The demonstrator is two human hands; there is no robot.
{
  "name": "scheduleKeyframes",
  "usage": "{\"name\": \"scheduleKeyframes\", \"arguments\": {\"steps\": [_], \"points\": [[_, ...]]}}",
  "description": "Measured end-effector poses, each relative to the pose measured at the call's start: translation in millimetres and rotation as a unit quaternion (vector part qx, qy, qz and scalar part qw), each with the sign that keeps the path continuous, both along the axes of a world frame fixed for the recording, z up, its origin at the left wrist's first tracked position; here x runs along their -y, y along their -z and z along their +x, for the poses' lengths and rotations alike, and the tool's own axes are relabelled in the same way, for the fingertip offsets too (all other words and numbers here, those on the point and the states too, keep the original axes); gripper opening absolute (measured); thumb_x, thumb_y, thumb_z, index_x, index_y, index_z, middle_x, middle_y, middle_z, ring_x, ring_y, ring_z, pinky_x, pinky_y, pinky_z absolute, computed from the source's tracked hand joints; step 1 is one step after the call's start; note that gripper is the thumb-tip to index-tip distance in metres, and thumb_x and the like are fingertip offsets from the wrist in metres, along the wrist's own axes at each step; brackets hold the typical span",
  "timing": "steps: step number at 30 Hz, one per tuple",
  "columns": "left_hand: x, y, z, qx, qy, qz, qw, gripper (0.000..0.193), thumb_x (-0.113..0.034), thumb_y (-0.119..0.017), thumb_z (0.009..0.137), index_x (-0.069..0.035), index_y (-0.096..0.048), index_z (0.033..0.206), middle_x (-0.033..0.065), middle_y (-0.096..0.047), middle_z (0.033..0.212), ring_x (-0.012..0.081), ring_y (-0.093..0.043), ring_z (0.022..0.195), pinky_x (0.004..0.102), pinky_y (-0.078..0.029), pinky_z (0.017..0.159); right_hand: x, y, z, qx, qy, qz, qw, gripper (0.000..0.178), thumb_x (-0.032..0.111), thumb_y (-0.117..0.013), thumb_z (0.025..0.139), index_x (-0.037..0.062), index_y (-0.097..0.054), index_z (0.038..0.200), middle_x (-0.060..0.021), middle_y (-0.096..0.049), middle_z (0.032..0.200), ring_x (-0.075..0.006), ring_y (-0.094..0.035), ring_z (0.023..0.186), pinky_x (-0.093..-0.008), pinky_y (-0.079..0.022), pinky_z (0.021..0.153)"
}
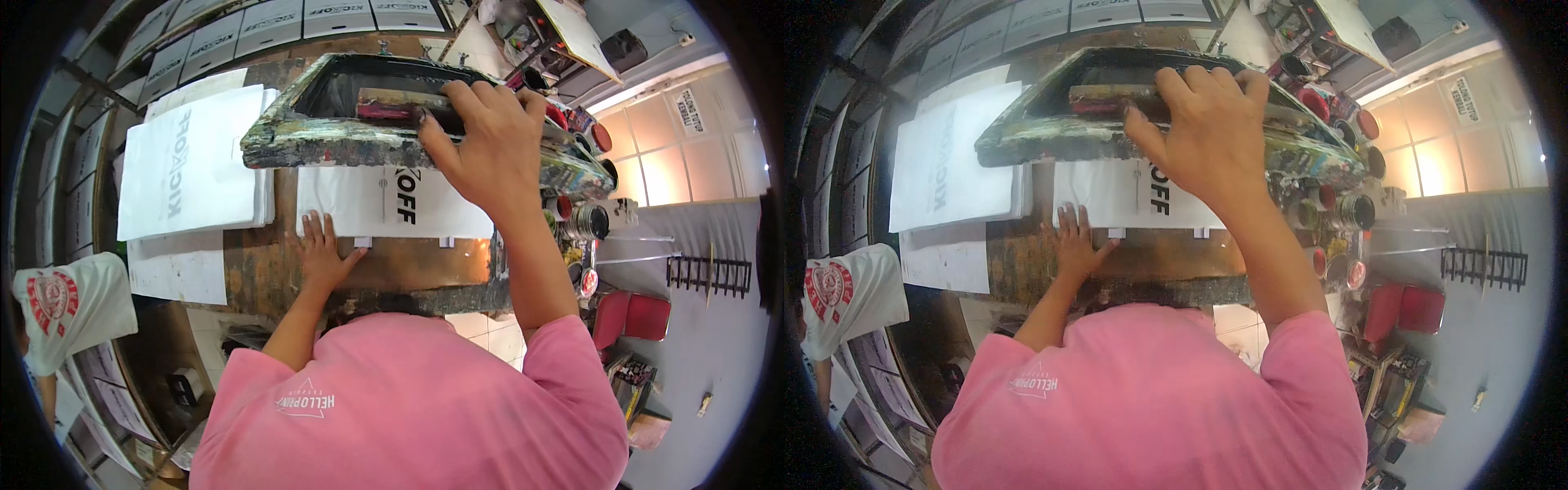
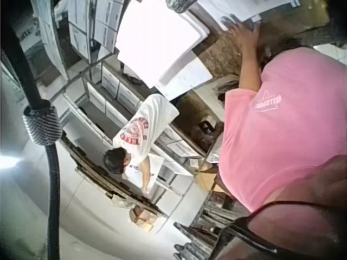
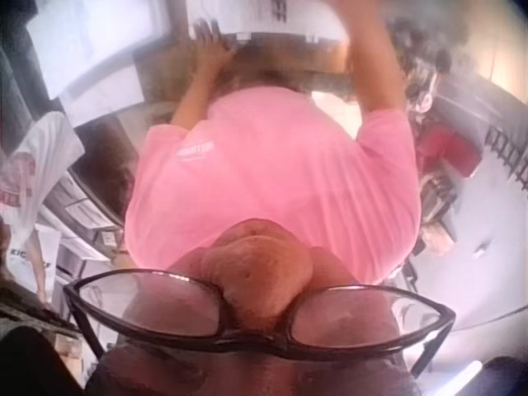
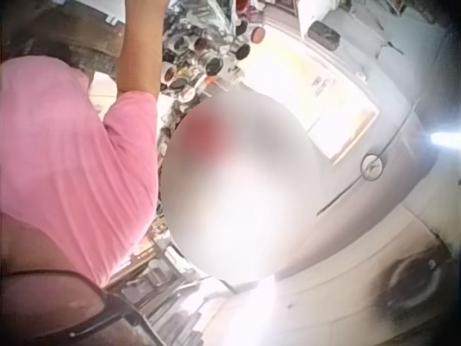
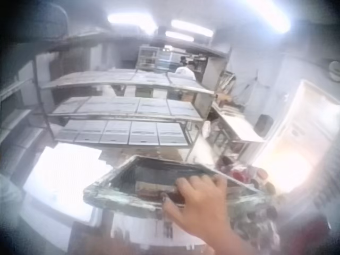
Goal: The person performs screen-printing on white plastic bags by lowering a screen frame onto a bag, using a squeegee to spread ink across the stencil, and then lifting the frame to reveal the printed logo.
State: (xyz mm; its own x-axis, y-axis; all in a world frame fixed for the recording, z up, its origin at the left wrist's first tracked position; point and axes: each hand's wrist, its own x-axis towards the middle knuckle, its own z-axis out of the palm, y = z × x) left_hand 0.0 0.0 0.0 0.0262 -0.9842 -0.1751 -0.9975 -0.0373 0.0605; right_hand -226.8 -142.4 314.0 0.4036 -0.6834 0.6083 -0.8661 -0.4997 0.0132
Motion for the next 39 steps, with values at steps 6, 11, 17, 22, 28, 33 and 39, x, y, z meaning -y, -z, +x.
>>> {"name": "scheduleKeyframes", "arguments": {"steps": [6, 11, 17, 22, 28, 33, 39], "points": [[47.0, -56.4, -14.1, -0.189, -0.019, -0.153, 0.97, 0.08, -0.056, -0.065, 0.094, 0.0, -0.053, 0.15, 0.0206, -0.057, 0.149, 0.0332, -0.05, 0.14, 0.0624, -0.023, 0.117, 44.6, -24.8, 3.1, 0.021, -0.011, 0.0, 1.0, 0.037, 0.044, -0.071, 0.087, 0.0073, -0.07, 0.089, -0.0095, -0.067, 0.079, -0.0297, -0.065, 0.078, -0.0477, -0.038, 0.085], [92.9, -129.3, -29.3, -0.48, -0.163, -0.195, 0.84, 0.05, -0.008, -0.075, 0.091, 0.002, -0.063, 0.138, 0.0197, -0.069, 0.133, 0.0247, -0.072, 0.1, 0.0356, -0.058, 0.078, 62.5, -48.1, 0.8, -0.003, 0.014, 0.034, 0.999, 0.029, 0.035, -0.066, 0.092, 0.0075, -0.07, 0.1, -0.0104, -0.07, 0.088, -0.0311, -0.066, 0.085, -0.0449, -0.039, 0.085], [38.7, -121.3, 78.8, -0.471, -0.203, -0.238, 0.825, 0.06, 0.003, -0.067, 0.093, -0.006, -0.054, 0.151, 0.0083, -0.072, 0.111, 0.0058, -0.056, 0.069, 0.0238, -0.048, 0.06, 51.8, -44.2, 2.8, 0.024, -0.002, 0.04, 0.999, 0.028, 0.033, -0.067, 0.092, 0.0064, -0.069, 0.103, -0.0104, -0.071, 0.091, -0.0319, -0.066, 0.087, -0.0449, -0.04, 0.086], [18.3, -113.6, 232.0, -0.351, -0.267, -0.249, 0.862, 0.071, -0.002, -0.071, 0.08, -0.005, -0.055, 0.15, 0.0076, -0.067, 0.101, 0.0083, -0.053, 0.069, 0.0254, -0.046, 0.062, 39.1, -28.3, 8.8, 0.03, 0.015, 0.017, 0.999, 0.038, 0.041, -0.071, 0.089, 0.0063, -0.073, 0.104, -0.0104, -0.07, 0.089, -0.03, -0.065, 0.089, -0.0466, -0.04, 0.091], [18.7, -86.7, 410.0, -0.045, -0.234, -0.303, 0.923, 0.074, -0.017, -0.08, 0.081, -0.002, -0.054, 0.148, 0.0284, -0.063, 0.131, 0.0315, -0.068, 0.108, 0.0389, -0.056, 0.088, 20.5, -33.2, 10.7, 0.06, 0.014, 0.054, 0.997, 0.054, 0.037, -0.071, 0.09, 0.0057, -0.062, 0.133, -0.016, -0.069, 0.093, -0.0315, -0.064, 0.093, -0.0459, -0.041, 0.088], [39.1, -160.3, 144.0, -0.562, -0.012, -0.015, 0.827, 0.095, -0.042, -0.082, 0.089, 0.0, -0.033, 0.159, 0.0175, -0.057, 0.149, 0.0308, -0.056, 0.136, 0.0462, -0.047, 0.11, -4.3, 15.9, 0.9, -0.018, 0.014, 0.059, 0.998, 0.077, 0.038, -0.07, 0.088, -0.0053, -0.046, 0.147, -0.0198, -0.062, 0.114, -0.0337, -0.058, 0.106, -0.0471, -0.042, 0.089], [-25.4, -128.5, 13.6, -0.851, -0.358, 0.086, 0.375, 0.106, -0.088, -0.033, 0.093, -0.005, -0.034, 0.158, 0.0158, -0.053, 0.149, 0.0314, -0.05, 0.139, 0.0509, -0.041, 0.116, -34.7, 138.1, -30.8, -0.116, -0.153, 0.404, 0.894, 0.038, 0.018, -0.07, 0.09, 0.0139, -0.066, 0.127, -0.0151, -0.064, 0.111, -0.0361, -0.061, 0.109, -0.049, -0.05, 0.092]]}}
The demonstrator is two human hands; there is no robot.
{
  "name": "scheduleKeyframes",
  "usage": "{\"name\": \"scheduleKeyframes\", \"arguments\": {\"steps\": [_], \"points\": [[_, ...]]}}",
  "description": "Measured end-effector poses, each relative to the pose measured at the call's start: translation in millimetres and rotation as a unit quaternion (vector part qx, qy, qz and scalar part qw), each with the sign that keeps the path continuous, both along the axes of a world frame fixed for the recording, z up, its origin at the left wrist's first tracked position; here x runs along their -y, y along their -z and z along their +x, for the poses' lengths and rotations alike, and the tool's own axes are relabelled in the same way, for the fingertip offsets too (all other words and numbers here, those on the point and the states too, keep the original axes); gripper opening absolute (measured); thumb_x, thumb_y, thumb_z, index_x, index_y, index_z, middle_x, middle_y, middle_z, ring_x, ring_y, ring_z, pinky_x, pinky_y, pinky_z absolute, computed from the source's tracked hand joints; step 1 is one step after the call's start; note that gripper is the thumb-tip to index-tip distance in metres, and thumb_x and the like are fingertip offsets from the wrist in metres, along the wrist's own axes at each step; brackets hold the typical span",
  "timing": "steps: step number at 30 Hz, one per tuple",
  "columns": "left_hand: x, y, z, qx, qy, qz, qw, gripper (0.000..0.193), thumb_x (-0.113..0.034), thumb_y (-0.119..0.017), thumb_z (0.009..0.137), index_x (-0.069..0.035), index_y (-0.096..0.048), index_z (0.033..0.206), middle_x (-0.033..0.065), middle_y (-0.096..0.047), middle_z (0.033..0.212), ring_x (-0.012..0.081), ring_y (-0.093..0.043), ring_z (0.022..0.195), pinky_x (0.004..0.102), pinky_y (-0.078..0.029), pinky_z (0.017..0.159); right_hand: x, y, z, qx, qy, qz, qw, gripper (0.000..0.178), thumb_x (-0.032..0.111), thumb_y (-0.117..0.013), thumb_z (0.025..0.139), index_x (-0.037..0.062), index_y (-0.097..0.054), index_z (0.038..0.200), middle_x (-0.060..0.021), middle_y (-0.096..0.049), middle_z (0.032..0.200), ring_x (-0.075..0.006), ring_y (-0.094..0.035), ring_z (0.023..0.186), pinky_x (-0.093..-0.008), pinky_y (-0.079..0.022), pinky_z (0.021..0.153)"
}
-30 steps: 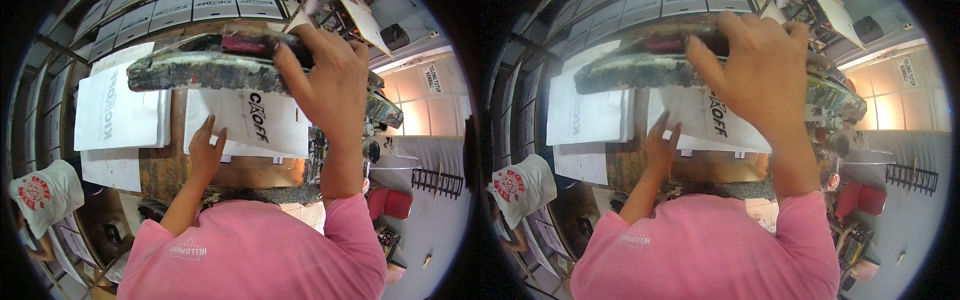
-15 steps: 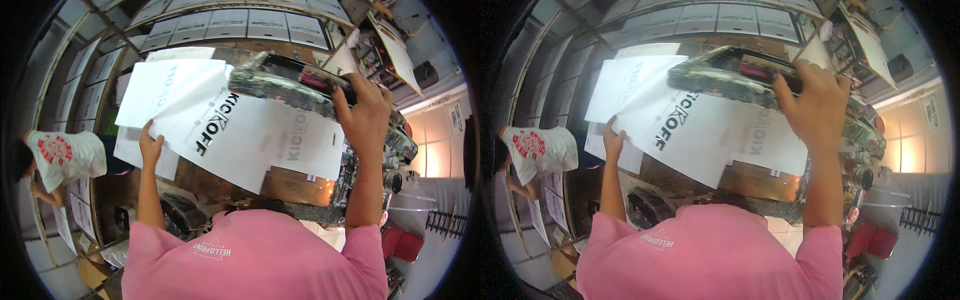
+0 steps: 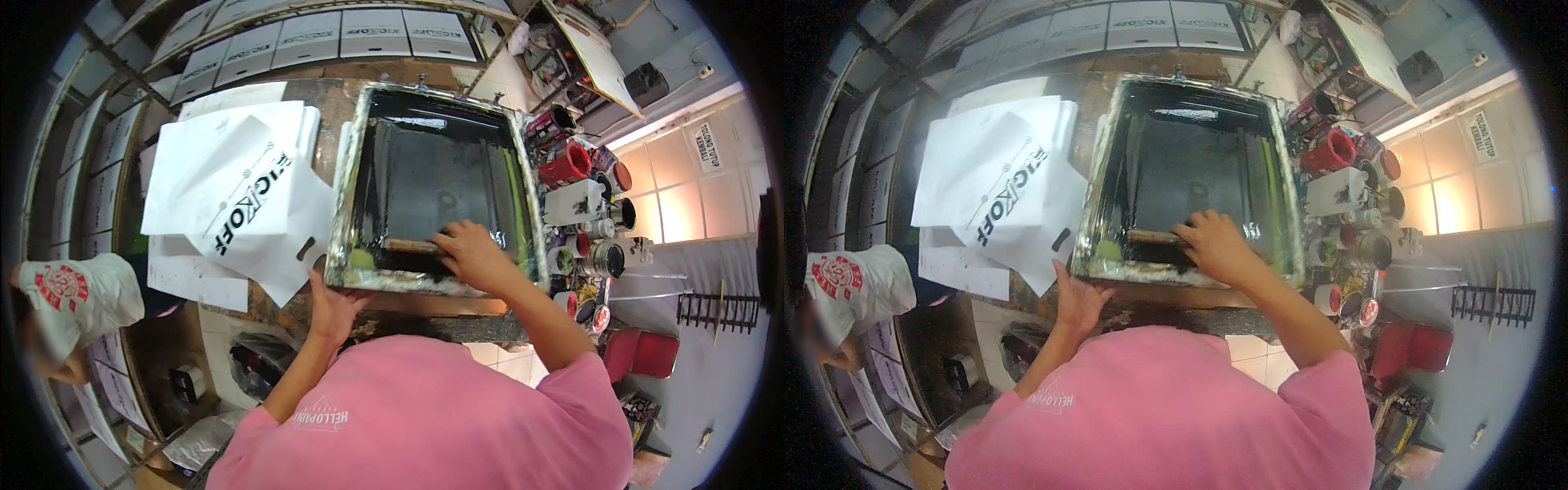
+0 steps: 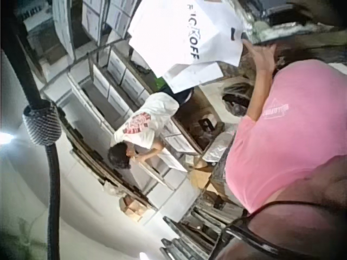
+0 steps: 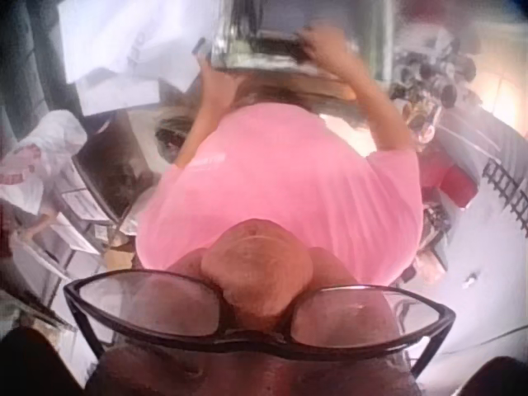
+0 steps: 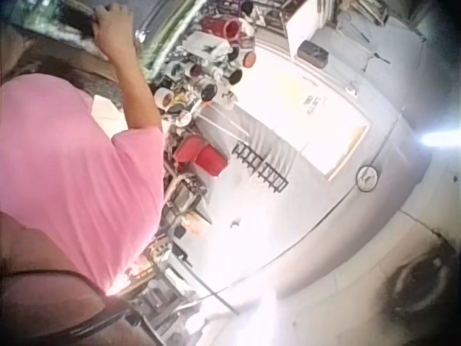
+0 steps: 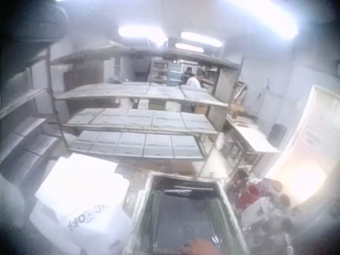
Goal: The person performs screen-printing on white plastic bags by lowering a screen frame onto a bag, using a squeegee to spread ink across the stencil, and then lifting the frame to reveal the printed logo.
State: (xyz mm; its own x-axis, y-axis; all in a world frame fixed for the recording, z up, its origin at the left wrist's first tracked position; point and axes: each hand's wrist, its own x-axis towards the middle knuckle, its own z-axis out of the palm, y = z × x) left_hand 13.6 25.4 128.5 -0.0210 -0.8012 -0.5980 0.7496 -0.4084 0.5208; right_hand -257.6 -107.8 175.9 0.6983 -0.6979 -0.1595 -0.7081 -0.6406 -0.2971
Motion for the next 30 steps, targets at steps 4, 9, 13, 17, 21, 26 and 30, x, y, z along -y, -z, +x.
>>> {"name": "scheduleKeyframes", "arguments": {"steps": [4, 9, 13, 17, 21, 26, 30], "points": [[-19.1, 73.1, 11.9, 0.014, 0.061, 0.081, 0.995, 0.107, -0.09, -0.032, 0.091, -0.008, -0.03, 0.16, 0.0179, -0.047, 0.154, 0.0348, -0.049, 0.14, 0.0545, -0.041, 0.115, 101.1, 103.1, -3.4, 0.137, 0.072, -0.048, 0.987, 0.045, 0.017, -0.067, 0.092, 0.0159, -0.059, 0.136, -0.0155, -0.066, 0.111, -0.0343, -0.064, 0.107, -0.0493, -0.049, 0.092], [-13.4, 85.5, 12.5, 0.06, 0.06, 0.129, 0.988, 0.109, -0.091, -0.032, 0.09, -0.011, -0.025, 0.163, 0.0186, -0.044, 0.157, 0.0363, -0.048, 0.141, 0.0557, -0.039, 0.117, 257.2, 147.9, 20.9, -0.005, 0.074, -0.219, 0.973, 0.034, 0.022, -0.066, 0.095, 0.0212, -0.062, 0.129, -0.0098, -0.067, 0.111, -0.032, -0.065, 0.108, -0.0493, -0.048, 0.089], [-9.6, 73.7, 7.4, 0.079, 0.038, 0.141, 0.986, 0.105, -0.089, -0.033, 0.092, -0.008, -0.036, 0.157, 0.0155, -0.055, 0.146, 0.029, -0.059, 0.128, 0.0471, -0.051, 0.106, 269.2, 162.2, 20.7, 0.03, 0.099, -0.163, 0.981, 0.031, 0.038, -0.068, 0.095, 0.019, -0.065, 0.119, -0.0111, -0.066, 0.11, -0.0338, -0.065, 0.107, -0.0504, -0.057, 0.081], [-11.8, 63.6, 3.1, 0.109, 0.008, 0.135, 0.985, 0.098, -0.086, -0.036, 0.094, -0.005, -0.046, 0.149, 0.014, -0.063, 0.134, 0.0263, -0.065, 0.119, 0.043, -0.057, 0.098, 160.7, 152.2, 20.0, 0.056, 0.1, -0.183, 0.976, 0.033, 0.043, -0.071, 0.092, 0.0184, -0.066, 0.113, -0.0094, -0.065, 0.101, -0.0327, -0.066, 0.097, -0.048, -0.058, 0.071], [-14.8, 71.0, 9.8, 0.078, 0.032, 0.091, 0.992, 0.095, -0.085, -0.035, 0.096, -0.005, -0.049, 0.145, 0.0129, -0.066, 0.127, 0.0262, -0.067, 0.115, 0.0437, -0.056, 0.099, 15.5, 105.2, 16.8, 0.052, 0.08, -0.105, 0.99, 0.041, 0.038, -0.077, 0.085, 0.0145, -0.064, 0.117, -0.0092, -0.061, 0.1, -0.0311, -0.062, 0.096, -0.0438, -0.057, 0.074], [-15.3, 98.8, 19.4, 0.024, 0.068, 0.105, 0.992, 0.11, -0.09, -0.037, 0.09, -0.008, -0.027, 0.161, 0.0198, -0.046, 0.154, 0.0351, -0.053, 0.136, 0.0479, -0.046, 0.112, -56.9, 104.6, 11.7, 0.068, 0.091, -0.073, 0.991, 0.043, 0.036, -0.079, 0.085, 0.0113, -0.067, 0.118, -0.0099, -0.061, 0.099, -0.0307, -0.061, 0.094, -0.0432, -0.057, 0.077], [-5.9, 112.3, 13.7, 0.003, 0.037, 0.163, 0.986, 0.115, -0.092, -0.039, 0.087, -0.008, -0.022, 0.163, 0.0227, -0.039, 0.158, 0.0381, -0.044, 0.144, 0.0483, -0.04, 0.118, -53.8, 127.7, 12.4, 0.084, 0.109, -0.07, 0.988, 0.044, 0.038, -0.078, 0.086, 0.0131, -0.065, 0.12, -0.0094, -0.062, 0.097, -0.0305, -0.06, 0.095, -0.0428, -0.057, 0.077]]}}
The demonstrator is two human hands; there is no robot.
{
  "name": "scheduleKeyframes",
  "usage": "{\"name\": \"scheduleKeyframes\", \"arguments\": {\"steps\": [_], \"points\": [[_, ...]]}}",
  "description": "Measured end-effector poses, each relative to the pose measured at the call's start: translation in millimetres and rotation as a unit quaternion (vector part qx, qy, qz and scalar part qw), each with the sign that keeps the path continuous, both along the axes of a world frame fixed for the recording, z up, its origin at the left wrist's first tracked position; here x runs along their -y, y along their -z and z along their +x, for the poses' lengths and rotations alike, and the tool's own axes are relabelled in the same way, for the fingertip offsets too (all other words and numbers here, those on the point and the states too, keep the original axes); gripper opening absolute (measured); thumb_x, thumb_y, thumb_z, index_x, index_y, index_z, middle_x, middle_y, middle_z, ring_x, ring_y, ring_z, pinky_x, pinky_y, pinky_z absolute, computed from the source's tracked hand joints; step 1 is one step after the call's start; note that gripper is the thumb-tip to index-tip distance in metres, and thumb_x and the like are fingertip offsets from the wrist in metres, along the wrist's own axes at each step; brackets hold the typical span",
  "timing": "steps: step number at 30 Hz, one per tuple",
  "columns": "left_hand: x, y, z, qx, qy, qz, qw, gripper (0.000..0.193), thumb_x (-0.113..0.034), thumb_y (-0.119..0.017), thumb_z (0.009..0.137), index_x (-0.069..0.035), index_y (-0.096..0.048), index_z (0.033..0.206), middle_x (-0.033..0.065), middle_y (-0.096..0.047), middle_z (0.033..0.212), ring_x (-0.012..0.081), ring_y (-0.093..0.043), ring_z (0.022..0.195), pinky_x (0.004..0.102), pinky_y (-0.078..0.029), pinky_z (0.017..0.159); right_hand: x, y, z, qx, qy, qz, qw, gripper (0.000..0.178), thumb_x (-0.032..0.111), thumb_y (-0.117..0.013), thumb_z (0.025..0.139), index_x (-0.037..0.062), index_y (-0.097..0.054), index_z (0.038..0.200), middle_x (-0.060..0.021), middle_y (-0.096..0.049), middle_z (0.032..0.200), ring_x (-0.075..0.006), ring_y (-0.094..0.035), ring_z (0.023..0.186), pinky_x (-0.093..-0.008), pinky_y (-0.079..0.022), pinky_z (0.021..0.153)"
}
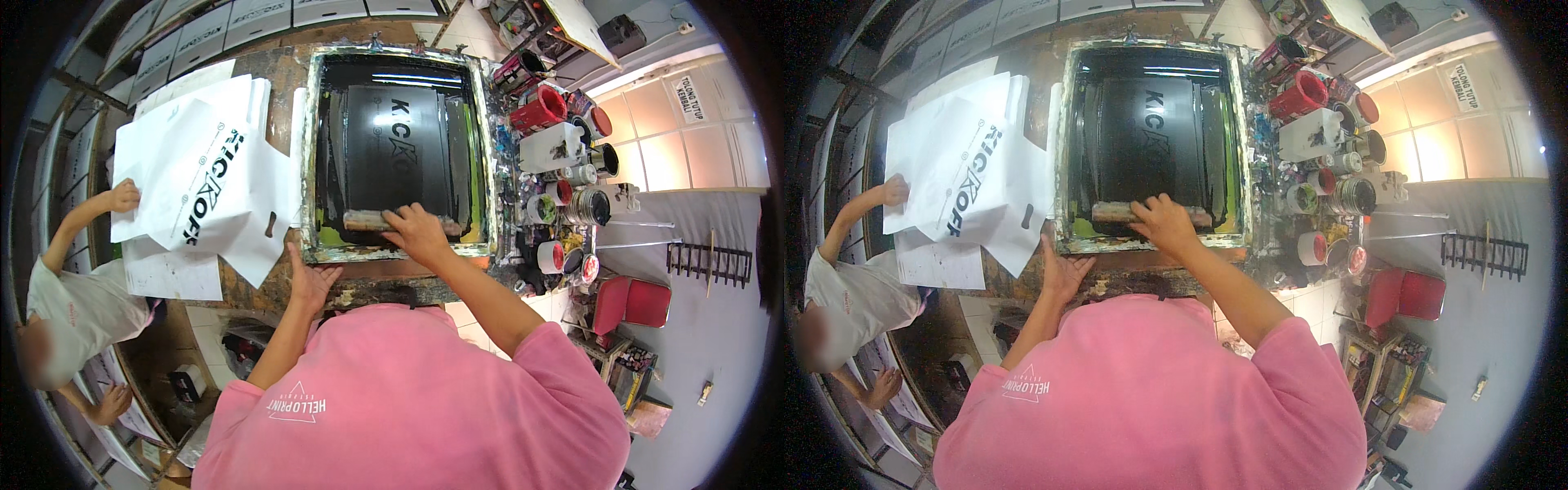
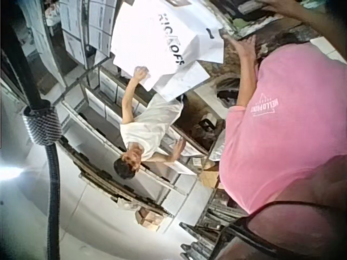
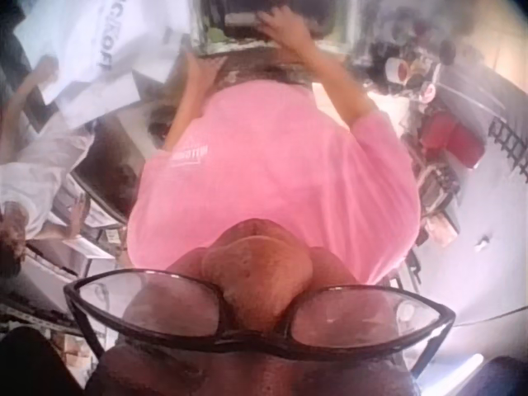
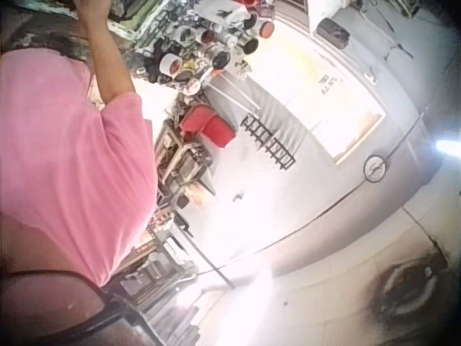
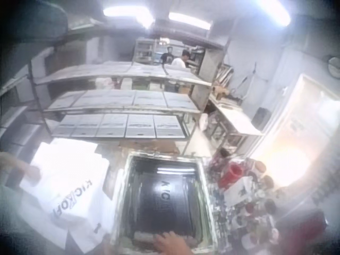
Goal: The person performs screen-printing on white plastic bags by lowering a screen frame onto a bag, using a squeegee to spread ink across the stencil, and then lifting the frame to reveal the printed logo.
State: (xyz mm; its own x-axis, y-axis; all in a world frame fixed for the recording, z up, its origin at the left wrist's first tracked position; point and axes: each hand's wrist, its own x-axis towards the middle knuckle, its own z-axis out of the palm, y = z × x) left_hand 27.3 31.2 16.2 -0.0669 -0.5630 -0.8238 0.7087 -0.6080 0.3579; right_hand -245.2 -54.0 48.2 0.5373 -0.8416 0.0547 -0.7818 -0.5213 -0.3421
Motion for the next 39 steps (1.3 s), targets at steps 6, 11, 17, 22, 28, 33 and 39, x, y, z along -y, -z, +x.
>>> {"name": "scheduleKeyframes", "arguments": {"steps": [6, 11, 17, 22, 28, 33, 39], "points": [[-3.1, 21.5, -1.6, -0.005, 0.025, -0.016, 1.0, 0.119, -0.094, -0.037, 0.086, -0.005, -0.021, 0.163, 0.0252, -0.034, 0.159, 0.0389, -0.04, 0.145, 0.0494, -0.038, 0.119, -9.7, 36.7, -8.7, -0.054, -0.05, -0.023, 0.997, 0.053, 0.038, -0.077, 0.086, 0.0143, -0.063, 0.131, -0.0119, -0.064, 0.107, -0.0331, -0.059, 0.101, -0.045, -0.053, 0.085], [-5.8, 10.6, -2.0, 0.034, 0.015, 0.024, 0.999, 0.117, -0.093, -0.035, 0.087, -0.003, -0.027, 0.161, 0.0208, -0.044, 0.155, 0.0341, -0.045, 0.142, 0.0486, -0.039, 0.118, 123.4, 47.1, 12.0, -0.039, -0.021, -0.051, 0.998, 0.046, 0.034, -0.076, 0.086, 0.0139, -0.063, 0.126, -0.0117, -0.062, 0.108, -0.0344, -0.06, 0.106, -0.0479, -0.054, 0.085], [3.4, -3.2, -5.1, 0.05, 0.015, 0.021, 0.998, 0.114, -0.092, -0.036, 0.089, -0.005, -0.026, 0.162, 0.0193, -0.043, 0.157, 0.0341, -0.044, 0.143, 0.0505, -0.034, 0.121, 277.3, 64.0, 12.8, -0.021, 0.012, -0.126, 0.992, 0.035, 0.038, -0.073, 0.09, 0.0182, -0.066, 0.118, -0.0108, -0.065, 0.103, -0.0357, -0.065, 0.1, -0.0501, -0.058, 0.075], [5.3, -9.1, -11.2, 0.078, 0.003, 0.021, 0.997, 0.11, -0.09, -0.036, 0.091, -0.003, -0.031, 0.158, 0.0183, -0.049, 0.151, 0.0335, -0.052, 0.135, 0.0495, -0.041, 0.115, 273.1, 26.6, 0.8, -0.049, -0.025, -0.038, 0.998, 0.04, 0.052, -0.06, 0.099, 0.0157, -0.07, 0.112, -0.013, -0.072, 0.099, -0.0357, -0.07, 0.097, -0.0494, -0.057, 0.078], [-12.4, -30.3, -5.7, 0.086, -0.006, -0.024, 0.996, 0.113, -0.087, -0.037, 0.092, 0.002, -0.018, 0.158, 0.0276, -0.043, 0.149, 0.0377, -0.054, 0.131, 0.0505, -0.047, 0.112, 74.0, -54.2, -12.3, -0.033, -0.038, 0.112, 0.992, 0.034, 0.044, -0.067, 0.096, 0.0132, -0.068, 0.11, -0.0129, -0.068, 0.097, -0.0373, -0.066, 0.096, -0.0503, -0.054, 0.078], [-12.8, -105.6, 0.7, 0.089, 0.009, -0.159, 0.983, 0.112, -0.082, -0.04, 0.096, 0.002, -0.005, 0.16, 0.0307, -0.029, 0.158, 0.0408, -0.047, 0.139, 0.0538, -0.043, 0.116, -3.6, -123.0, -6.2, -0.011, 0.006, -0.036, 0.999, 0.034, 0.041, -0.071, 0.09, 0.0148, -0.067, 0.111, -0.0105, -0.062, 0.097, -0.033, -0.062, 0.095, -0.0516, -0.05, 0.088], [32.9, -111.9, 8.7, 0.328, 0.206, -0.438, 0.811, 0.093, -0.073, -0.044, 0.1, -0.006, -0.028, 0.162, 0.0281, -0.024, 0.165, 0.0451, -0.03, 0.15, 0.0618, -0.025, 0.121, 40.5, -205.3, 13.3, -0.012, 0.087, -0.313, 0.946, 0.032, 0.035, -0.072, 0.084, 0.0141, -0.069, 0.107, -0.0049, -0.06, 0.089, -0.025, -0.06, 0.089, -0.0479, -0.037, 0.09]]}}
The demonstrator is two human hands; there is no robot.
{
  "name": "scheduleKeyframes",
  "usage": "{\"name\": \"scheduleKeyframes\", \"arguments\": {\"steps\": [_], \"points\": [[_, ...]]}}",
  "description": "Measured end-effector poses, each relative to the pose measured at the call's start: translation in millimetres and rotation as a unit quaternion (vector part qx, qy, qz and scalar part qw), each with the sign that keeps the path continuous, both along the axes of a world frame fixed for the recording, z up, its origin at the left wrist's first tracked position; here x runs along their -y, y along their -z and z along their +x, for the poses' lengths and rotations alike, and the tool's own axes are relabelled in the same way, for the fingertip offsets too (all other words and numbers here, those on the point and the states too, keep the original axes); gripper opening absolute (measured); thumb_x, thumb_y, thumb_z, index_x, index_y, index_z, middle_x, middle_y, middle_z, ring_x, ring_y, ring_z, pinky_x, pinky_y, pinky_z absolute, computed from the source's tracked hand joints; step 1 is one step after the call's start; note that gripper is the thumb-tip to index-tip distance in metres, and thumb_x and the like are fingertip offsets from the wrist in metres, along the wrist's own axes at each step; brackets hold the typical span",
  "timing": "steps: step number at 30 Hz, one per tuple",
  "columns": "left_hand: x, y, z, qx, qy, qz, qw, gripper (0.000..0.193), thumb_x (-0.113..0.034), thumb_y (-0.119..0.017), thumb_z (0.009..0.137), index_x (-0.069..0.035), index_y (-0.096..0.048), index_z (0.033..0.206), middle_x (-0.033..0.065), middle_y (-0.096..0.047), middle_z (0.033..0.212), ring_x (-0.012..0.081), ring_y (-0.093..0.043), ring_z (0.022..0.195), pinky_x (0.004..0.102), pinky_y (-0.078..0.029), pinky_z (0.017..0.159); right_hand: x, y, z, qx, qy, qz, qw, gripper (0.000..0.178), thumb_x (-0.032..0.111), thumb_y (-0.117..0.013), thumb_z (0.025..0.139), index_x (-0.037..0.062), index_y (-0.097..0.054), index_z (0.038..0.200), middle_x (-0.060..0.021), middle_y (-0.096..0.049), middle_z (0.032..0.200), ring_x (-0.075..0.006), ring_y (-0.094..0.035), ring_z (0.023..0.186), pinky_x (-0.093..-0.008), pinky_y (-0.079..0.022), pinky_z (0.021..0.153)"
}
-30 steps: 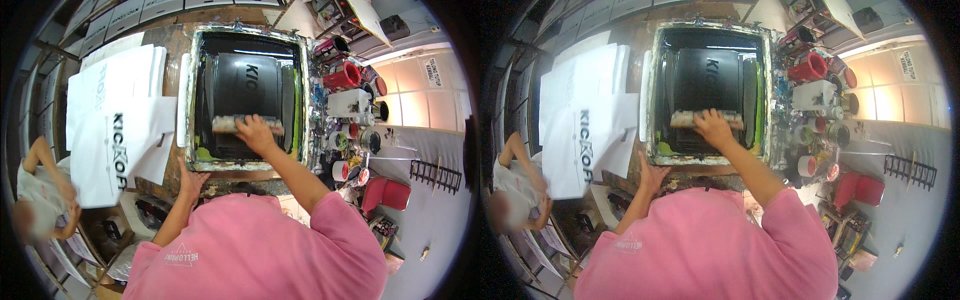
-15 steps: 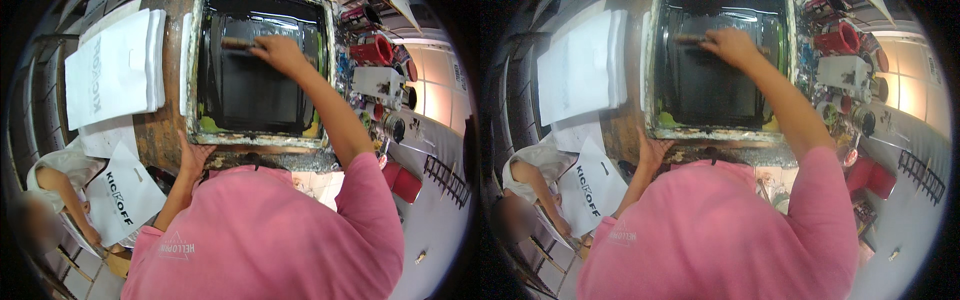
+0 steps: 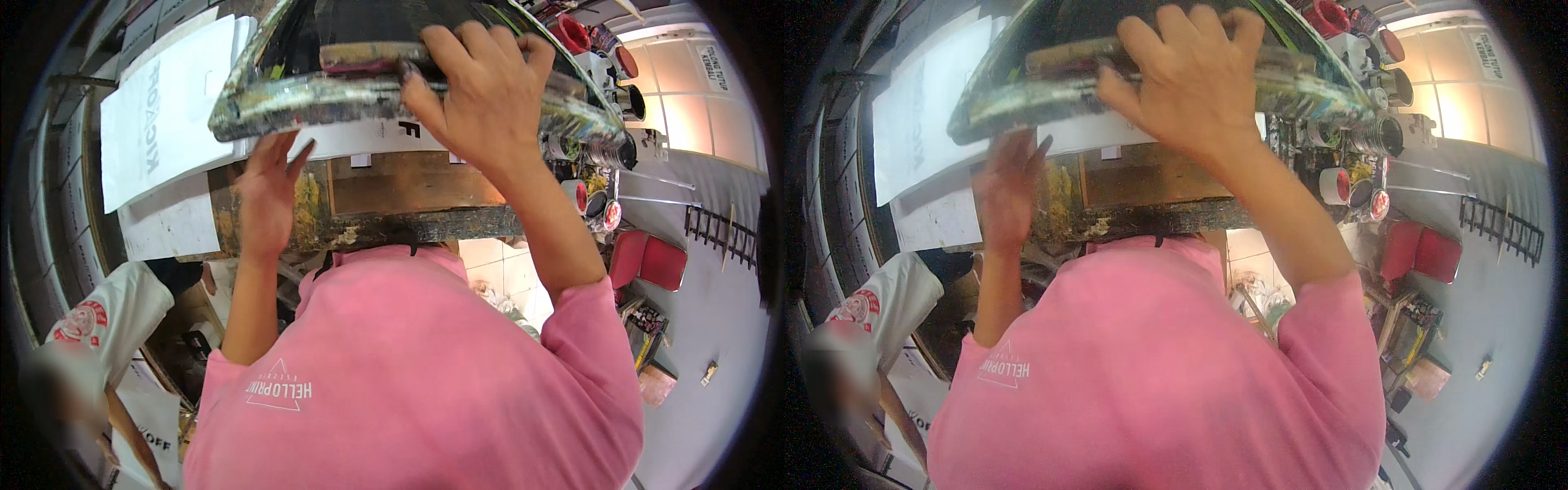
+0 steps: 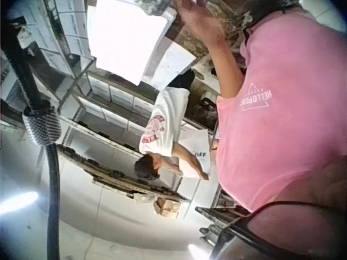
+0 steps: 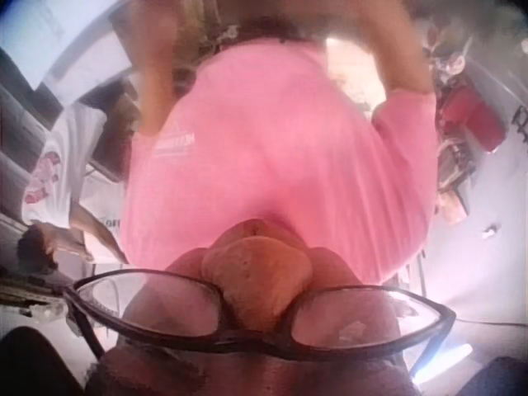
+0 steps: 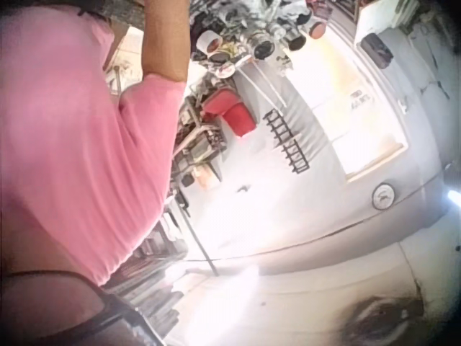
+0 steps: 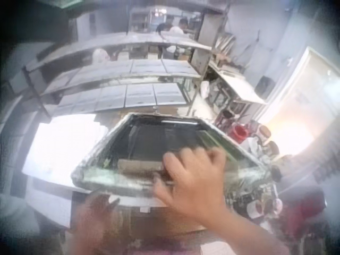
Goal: The person performs screen-printing on white plastic bags by lowering a screen frame onto a bag, using a squeegee to spread ink across the stencil, and then lifting the frame to reveal the printed logo.
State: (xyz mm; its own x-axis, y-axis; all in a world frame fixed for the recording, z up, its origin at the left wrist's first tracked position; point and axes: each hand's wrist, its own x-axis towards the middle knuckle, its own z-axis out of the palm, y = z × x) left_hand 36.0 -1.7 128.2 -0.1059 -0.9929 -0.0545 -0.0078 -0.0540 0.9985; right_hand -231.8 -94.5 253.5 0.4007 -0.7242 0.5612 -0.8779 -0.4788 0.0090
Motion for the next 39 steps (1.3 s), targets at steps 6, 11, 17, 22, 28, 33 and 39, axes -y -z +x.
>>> {"name": "scheduleKeyframes", "arguments": {"steps": [6, 11, 17, 22, 28, 33, 39], "points": [[8.8, 133.5, -26.5, 0.679, -0.034, -0.05, 0.732, 0.1, -0.08, -0.042, 0.094, -0.012, -0.028, 0.165, 0.0312, -0.014, 0.169, 0.0457, -0.004, 0.159, 0.0782, 0.006, 0.116, 34.3, -35.7, 7.1, 0.003, 0.001, -0.005, 1.0, 0.03, 0.036, -0.07, 0.085, 0.013, -0.072, 0.105, -0.0036, -0.064, 0.086, -0.0252, -0.062, 0.088, -0.0451, -0.036, 0.087], [14.4, 134.4, -37.3, 0.674, 0.009, -0.028, 0.738, 0.111, -0.086, -0.041, 0.09, -0.002, -0.033, 0.162, 0.0246, -0.021, 0.17, 0.0397, -0.007, 0.16, 0.076, 0.011, 0.116, 56.0, -51.5, 5.5, 0.028, -0.004, -0.03, 0.999, 0.029, 0.04, -0.071, 0.083, 0.0115, -0.07, 0.091, -0.0048, -0.063, 0.079, -0.0263, -0.062, 0.08, -0.0471, -0.037, 0.083], [59.0, 65.5, -56.4, 0.47, -0.128, -0.108, 0.867, 0.071, -0.046, -0.07, 0.095, 0.002, -0.055, 0.145, 0.0237, -0.056, 0.148, 0.0337, -0.057, 0.131, 0.0575, -0.038, 0.109, 72.1, -77.1, 9.3, 0.017, 0.006, 0.032, 0.999, 0.033, 0.036, -0.07, 0.085, 0.009, -0.071, 0.104, -0.0076, -0.068, 0.092, -0.0279, -0.065, 0.091, -0.045, -0.037, 0.087], [90.5, 0.1, -49.1, 0.256, -0.238, -0.052, 0.935, 0.052, -0.007, -0.072, 0.096, 0.0, -0.058, 0.145, 0.0131, -0.073, 0.119, 0.0088, -0.064, 0.076, 0.0243, -0.053, 0.064, 92.0, -86.9, 6.3, 0.019, -0.03, -0.007, 0.999, 0.03, 0.037, -0.063, 0.09, 0.0086, -0.07, 0.099, -0.0072, -0.068, 0.086, -0.0295, -0.065, 0.085, -0.0429, -0.039, 0.085], [38.6, -6.5, 67.0, 0.18, -0.338, -0.014, 0.924, 0.062, 0.001, -0.07, 0.094, -0.009, -0.055, 0.152, -0.0049, -0.061, 0.086, 0.0011, -0.044, 0.065, 0.0187, -0.04, 0.057, 83.0, -106.6, 17.0, 0.038, 0.004, 0.044, 0.998, 0.033, 0.036, -0.064, 0.089, 0.0026, -0.068, 0.088, -0.0142, -0.067, 0.082, -0.0318, -0.064, 0.084, -0.0443, -0.04, 0.085], [-4.2, 14.8, 214.1, 0.242, -0.392, -0.087, 0.883, 0.068, 0.006, -0.069, 0.086, -0.007, -0.056, 0.151, -0.0071, -0.056, 0.082, 0.0003, -0.036, 0.058, 0.0182, -0.032, 0.051, 86.5, -81.2, 11.9, 0.017, -0.011, -0.014, 1.0, 0.036, 0.039, -0.061, 0.094, 0.0063, -0.072, 0.104, -0.0127, -0.07, 0.092, -0.0332, -0.066, 0.09, -0.0455, -0.041, 0.087], [-10.7, 44.3, 360.3, 0.328, -0.444, -0.023, 0.833, 0.064, -0.006, -0.068, 0.084, -0.001, -0.058, 0.147, 0.0129, -0.069, 0.123, 0.0156, -0.064, 0.093, 0.0297, -0.053, 0.079, 79.6, -70.0, 7.9, 0.024, -0.009, -0.04, 0.999, 0.038, 0.043, -0.062, 0.092, 0.006, -0.071, 0.095, -0.0131, -0.071, 0.088, -0.033, -0.066, 0.087, -0.0475, -0.04, 0.083]]}}
